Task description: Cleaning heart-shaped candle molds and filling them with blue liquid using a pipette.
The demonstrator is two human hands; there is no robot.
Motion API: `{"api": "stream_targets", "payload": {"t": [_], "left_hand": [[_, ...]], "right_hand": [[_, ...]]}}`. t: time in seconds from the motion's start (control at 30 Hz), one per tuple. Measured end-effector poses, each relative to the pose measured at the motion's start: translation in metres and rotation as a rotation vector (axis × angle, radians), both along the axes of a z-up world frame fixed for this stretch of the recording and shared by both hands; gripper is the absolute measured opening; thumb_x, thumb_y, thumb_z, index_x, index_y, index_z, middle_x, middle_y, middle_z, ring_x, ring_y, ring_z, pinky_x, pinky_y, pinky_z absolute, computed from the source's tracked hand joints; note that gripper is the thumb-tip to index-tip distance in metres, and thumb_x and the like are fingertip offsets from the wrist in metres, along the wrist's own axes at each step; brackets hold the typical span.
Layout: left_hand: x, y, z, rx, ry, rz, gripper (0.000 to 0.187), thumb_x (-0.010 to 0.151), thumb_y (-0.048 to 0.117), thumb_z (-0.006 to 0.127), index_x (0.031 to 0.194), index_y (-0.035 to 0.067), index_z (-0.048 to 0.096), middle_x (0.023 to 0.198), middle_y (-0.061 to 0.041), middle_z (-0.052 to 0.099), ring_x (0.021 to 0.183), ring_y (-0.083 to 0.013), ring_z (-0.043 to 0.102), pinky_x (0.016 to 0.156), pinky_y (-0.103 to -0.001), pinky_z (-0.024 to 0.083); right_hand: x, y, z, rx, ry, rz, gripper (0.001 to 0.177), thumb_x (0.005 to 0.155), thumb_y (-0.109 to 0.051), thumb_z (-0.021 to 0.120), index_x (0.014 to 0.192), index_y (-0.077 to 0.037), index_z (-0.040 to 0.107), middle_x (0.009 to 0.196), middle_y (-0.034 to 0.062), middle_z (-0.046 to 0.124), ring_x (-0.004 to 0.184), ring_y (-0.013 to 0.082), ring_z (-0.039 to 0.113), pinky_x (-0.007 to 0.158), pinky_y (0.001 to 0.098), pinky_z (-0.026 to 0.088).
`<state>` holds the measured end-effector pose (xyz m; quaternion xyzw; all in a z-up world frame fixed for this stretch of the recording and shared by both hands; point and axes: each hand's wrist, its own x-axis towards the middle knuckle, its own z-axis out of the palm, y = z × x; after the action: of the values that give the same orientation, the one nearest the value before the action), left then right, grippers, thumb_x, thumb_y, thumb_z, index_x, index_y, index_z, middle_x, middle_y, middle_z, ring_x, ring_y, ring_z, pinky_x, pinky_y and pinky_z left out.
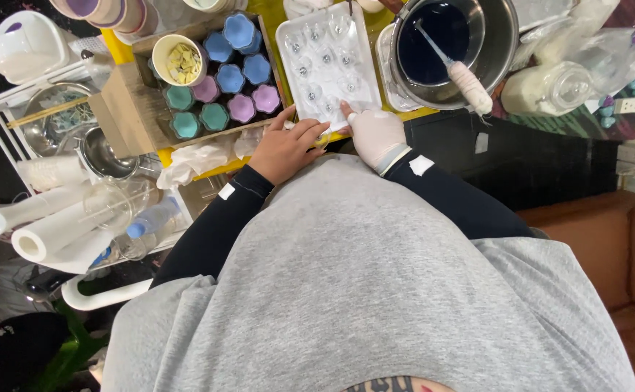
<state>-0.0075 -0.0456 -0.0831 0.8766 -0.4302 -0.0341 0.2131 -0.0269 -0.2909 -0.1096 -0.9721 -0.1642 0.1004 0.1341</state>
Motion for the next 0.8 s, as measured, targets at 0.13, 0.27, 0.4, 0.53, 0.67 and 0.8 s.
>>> {"api": "stream_targets", "payload": {"t": [0.13, 0.27, 0.4, 0.53, 0.67, 0.8], "left_hand": [[0.002, 0.004, -0.002, -0.012, 0.021, -0.004, 0.049, 0.097, 0.033, 0.071, 0.141, 0.014, 0.058, 0.121, -0.002, 0.064, 0.093, -0.0152, 0.069, 0.124, -0.047, 0.028], [0.003, 0.007, -0.006, -0.011, 0.033, -0.018, 0.051, 0.097, 0.034, 0.071, 0.141, 0.014, 0.058, 0.122, -0.002, 0.064, 0.097, -0.0162, 0.069, 0.125, -0.047, 0.025], [0.006, 0.007, 0.000, -0.015, 0.052, -0.034, 0.051, 0.097, 0.033, 0.072, 0.142, 0.013, 0.058, 0.121, -0.003, 0.064, 0.098, -0.0170, 0.069, 0.125, -0.047, 0.026], [0.008, 0.007, -0.003, -0.026, 0.030, -0.048, 0.051, 0.098, 0.035, 0.072, 0.141, 0.013, 0.058, 0.122, -0.004, 0.064, 0.098, -0.0177, 0.068, 0.125, -0.047, 0.027], [0.007, 0.008, -0.005, -0.046, 0.032, -0.056, 0.051, 0.098, 0.034, 0.072, 0.141, 0.012, 0.057, 0.121, -0.004, 0.063, 0.102, -0.0175, 0.068, 0.125, -0.046, 0.027], [0.008, 0.007, -0.005, -0.042, 0.023, -0.054, 0.051, 0.098, 0.035, 0.071, 0.142, 0.012, 0.057, 0.121, -0.004, 0.064, 0.106, -0.0176, 0.067, 0.124, -0.046, 0.027]], "right_hand": [[-0.007, 0.003, 0.010, 0.042, -0.056, -0.034, 0.047, 0.098, -0.029, 0.061, 0.141, -0.009, 0.062, 0.083, 0.0090, 0.070, 0.076, 0.0276, 0.069, 0.062, 0.0419, 0.053], [-0.013, 0.005, 0.015, -0.040, -0.014, -0.059, 0.039, 0.100, -0.033, 0.060, 0.133, -0.012, 0.067, 0.081, 0.0104, 0.070, 0.070, 0.0293, 0.069, 0.058, 0.0422, 0.053], [-0.012, 0.002, 0.009, -0.020, -0.004, -0.045, 0.039, 0.103, -0.030, 0.057, 0.135, -0.012, 0.066, 0.083, 0.0107, 0.071, 0.071, 0.0291, 0.069, 0.059, 0.0424, 0.053], [-0.001, 0.008, 0.023, -0.121, 0.133, -0.062, 0.044, 0.101, -0.034, 0.056, 0.140, -0.015, 0.062, 0.081, 0.0132, 0.071, 0.071, 0.0306, 0.069, 0.058, 0.0441, 0.053], [-0.002, 0.000, -0.013, -0.062, 0.128, -0.029, 0.047, 0.099, -0.023, 0.055, 0.145, -0.015, 0.058, 0.090, 0.0080, 0.074, 0.084, 0.0291, 0.070, 0.066, 0.0429, 0.054], [0.009, 0.006, 0.003, -0.199, 0.213, 0.019, 0.051, 0.098, -0.022, 0.055, 0.149, -0.018, 0.055, 0.091, 0.0081, 0.075, 0.087, 0.0284, 0.071, 0.072, 0.0413, 0.054]]}}
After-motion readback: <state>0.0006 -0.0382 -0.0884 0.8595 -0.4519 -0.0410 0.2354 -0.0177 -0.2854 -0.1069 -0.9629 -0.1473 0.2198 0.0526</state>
